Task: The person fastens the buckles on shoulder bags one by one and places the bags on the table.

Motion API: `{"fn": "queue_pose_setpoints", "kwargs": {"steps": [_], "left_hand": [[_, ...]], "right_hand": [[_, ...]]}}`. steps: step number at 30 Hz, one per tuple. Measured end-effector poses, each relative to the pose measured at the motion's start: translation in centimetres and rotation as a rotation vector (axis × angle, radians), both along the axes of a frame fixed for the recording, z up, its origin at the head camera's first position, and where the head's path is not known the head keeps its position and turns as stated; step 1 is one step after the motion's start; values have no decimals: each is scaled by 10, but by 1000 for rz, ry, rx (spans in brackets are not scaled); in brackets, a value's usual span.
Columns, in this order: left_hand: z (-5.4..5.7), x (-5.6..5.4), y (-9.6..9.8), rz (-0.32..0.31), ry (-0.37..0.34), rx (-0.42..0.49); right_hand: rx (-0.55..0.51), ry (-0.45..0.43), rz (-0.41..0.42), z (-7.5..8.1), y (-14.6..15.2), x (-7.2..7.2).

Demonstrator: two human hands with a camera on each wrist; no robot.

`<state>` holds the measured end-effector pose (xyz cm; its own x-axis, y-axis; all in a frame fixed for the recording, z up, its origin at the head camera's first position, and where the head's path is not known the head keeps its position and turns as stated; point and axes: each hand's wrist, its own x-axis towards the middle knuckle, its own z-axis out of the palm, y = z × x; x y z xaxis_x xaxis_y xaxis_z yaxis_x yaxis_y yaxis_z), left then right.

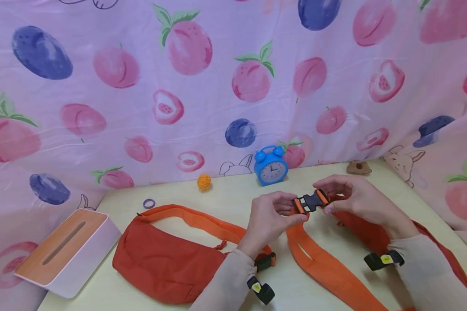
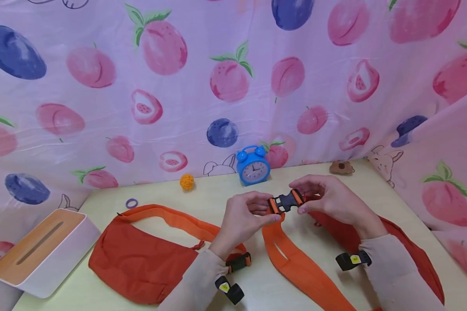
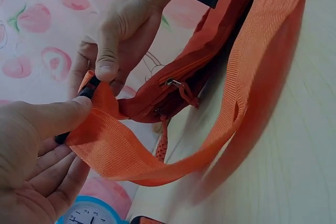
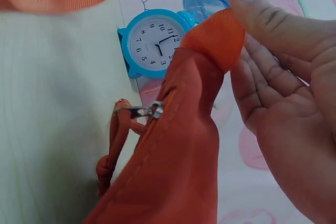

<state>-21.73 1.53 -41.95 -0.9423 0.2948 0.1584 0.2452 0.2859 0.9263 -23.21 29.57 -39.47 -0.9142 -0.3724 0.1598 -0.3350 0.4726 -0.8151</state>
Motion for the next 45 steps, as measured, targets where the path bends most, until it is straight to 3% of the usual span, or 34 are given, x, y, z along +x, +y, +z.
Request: {"fn": "queue_pose_setpoints", "kwargs": {"steps": [8, 18, 45], "left_hand": [[1, 0, -4, -3, 18, -4], [1, -2, -2, -36, 47, 20], [2, 0, -4, -35, 62, -7]], "right_hand": [[33, 6, -38, 0, -2, -1], [43, 29, -20, 1, -4, 0], [44, 35, 4, 0, -6, 0]]}}
